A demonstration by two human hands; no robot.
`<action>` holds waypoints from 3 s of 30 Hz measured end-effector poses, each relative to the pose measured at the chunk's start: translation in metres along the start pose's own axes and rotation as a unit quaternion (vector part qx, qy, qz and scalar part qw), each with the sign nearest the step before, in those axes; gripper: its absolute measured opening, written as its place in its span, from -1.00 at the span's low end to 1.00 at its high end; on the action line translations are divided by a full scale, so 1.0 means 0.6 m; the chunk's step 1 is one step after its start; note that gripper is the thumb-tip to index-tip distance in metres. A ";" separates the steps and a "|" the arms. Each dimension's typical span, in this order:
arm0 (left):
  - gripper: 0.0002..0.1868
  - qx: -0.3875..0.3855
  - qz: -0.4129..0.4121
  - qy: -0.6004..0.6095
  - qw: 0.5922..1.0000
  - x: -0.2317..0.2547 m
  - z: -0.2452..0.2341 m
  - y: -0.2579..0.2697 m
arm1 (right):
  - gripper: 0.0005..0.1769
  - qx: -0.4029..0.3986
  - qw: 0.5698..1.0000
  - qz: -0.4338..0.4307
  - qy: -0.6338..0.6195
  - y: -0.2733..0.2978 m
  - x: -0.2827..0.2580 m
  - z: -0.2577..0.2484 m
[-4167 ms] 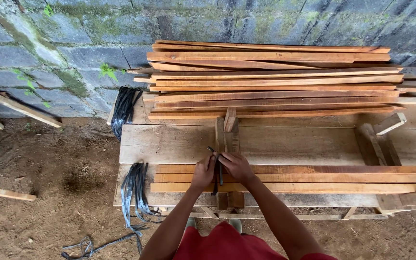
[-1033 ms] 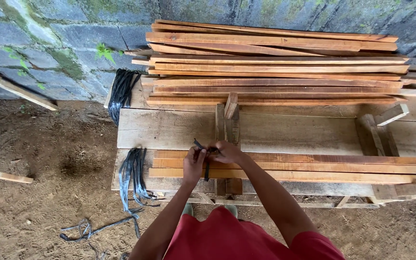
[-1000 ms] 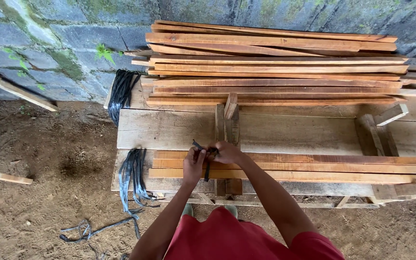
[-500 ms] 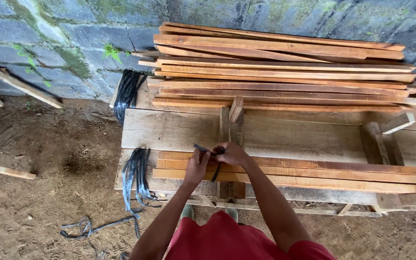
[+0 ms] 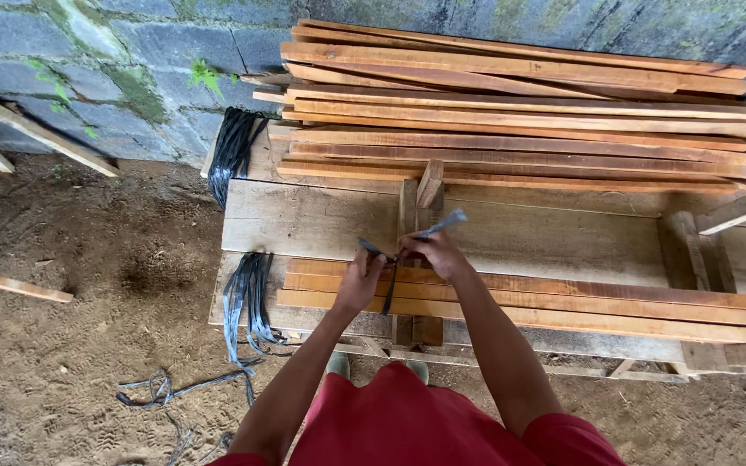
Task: Bundling several wooden planks together using plastic straps at a workbench.
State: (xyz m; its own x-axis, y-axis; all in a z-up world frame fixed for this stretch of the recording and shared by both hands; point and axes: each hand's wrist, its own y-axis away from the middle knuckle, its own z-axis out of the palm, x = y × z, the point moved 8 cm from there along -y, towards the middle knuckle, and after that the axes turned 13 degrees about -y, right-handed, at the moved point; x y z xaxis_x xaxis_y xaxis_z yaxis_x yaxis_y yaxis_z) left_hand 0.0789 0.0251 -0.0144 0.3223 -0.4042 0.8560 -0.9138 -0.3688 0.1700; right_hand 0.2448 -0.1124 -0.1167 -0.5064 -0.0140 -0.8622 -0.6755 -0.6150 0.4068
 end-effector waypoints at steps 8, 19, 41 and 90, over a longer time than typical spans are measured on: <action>-0.72 0.012 0.069 -0.021 0.997 0.029 -0.002 0.007 | -0.62 0.096 0.973 0.099 -0.184 -0.043 0.046 -0.019; -0.58 0.004 0.082 0.174 0.981 -0.007 0.049 -0.020 | -0.67 0.176 0.878 0.111 -0.432 -0.142 0.168 0.008; -0.58 0.048 -0.057 0.260 0.963 -0.026 0.045 0.028 | -0.38 0.183 0.896 0.052 0.401 -0.150 0.079 0.098; -0.75 0.166 0.186 -0.156 0.956 -0.029 0.021 -0.033 | -0.66 0.195 0.975 -0.009 -0.109 -0.031 0.039 0.037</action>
State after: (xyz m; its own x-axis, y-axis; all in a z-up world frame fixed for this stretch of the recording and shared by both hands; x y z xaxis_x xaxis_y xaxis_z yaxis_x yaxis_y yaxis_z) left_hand 0.0942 0.0290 -0.0389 0.0966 -0.7699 0.6308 -0.8671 -0.3763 -0.3265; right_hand 0.2332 -0.0838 -0.1378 -0.5663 0.1875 -0.8026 -0.8157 -0.2670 0.5131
